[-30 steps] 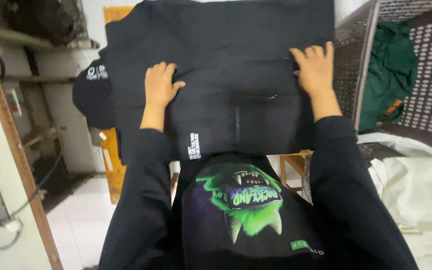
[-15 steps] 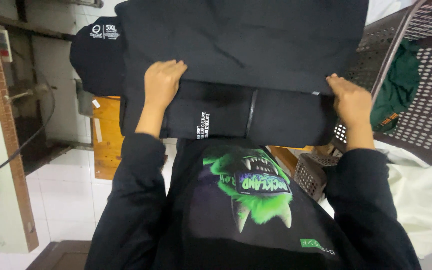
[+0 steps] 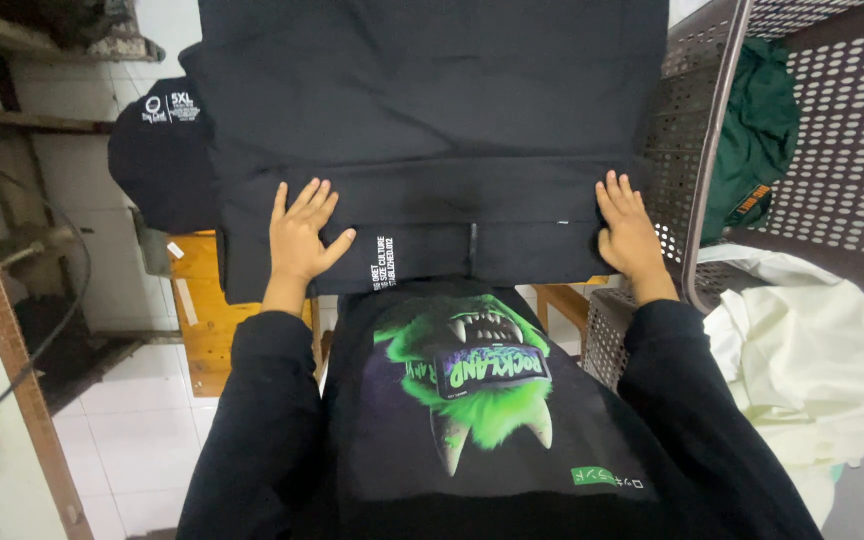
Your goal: Folding a black t-shirt on a wooden table in a sewing factory environment.
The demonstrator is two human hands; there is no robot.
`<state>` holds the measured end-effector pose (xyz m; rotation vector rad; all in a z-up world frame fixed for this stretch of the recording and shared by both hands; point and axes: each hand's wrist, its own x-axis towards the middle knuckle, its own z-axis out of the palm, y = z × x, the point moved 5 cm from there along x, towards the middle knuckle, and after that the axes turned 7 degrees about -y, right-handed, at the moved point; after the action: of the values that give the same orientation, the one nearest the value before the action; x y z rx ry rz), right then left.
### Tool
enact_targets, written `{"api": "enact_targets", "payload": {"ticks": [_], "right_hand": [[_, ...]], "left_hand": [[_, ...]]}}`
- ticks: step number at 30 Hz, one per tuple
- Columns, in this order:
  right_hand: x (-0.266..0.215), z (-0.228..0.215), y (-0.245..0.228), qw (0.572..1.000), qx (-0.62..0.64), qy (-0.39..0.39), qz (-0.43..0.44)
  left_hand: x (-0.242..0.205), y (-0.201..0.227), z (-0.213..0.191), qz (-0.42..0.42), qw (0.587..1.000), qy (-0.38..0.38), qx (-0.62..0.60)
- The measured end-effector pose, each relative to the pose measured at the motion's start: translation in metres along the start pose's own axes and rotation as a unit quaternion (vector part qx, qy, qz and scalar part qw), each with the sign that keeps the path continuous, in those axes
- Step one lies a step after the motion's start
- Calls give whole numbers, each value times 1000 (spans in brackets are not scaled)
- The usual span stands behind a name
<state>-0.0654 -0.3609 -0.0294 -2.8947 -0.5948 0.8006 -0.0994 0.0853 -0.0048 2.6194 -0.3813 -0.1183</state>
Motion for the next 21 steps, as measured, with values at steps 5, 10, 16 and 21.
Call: {"api": "enact_targets", "payload": {"ticks": [5,10,16,21], "right_hand": [[11,-48,-33,948,23,309,74],[33,-25,-41,946,86,160,270],[22,-3,-26,915,123,69,378],[16,10,-17,911,145,87,375]], "left_hand": [[25,40,-14,21,986,163,28],[33,37,24,-40,991,62,113],[34,30,24,-115,988,1,103],[33,27,25,-145,983,-29,107]]}}
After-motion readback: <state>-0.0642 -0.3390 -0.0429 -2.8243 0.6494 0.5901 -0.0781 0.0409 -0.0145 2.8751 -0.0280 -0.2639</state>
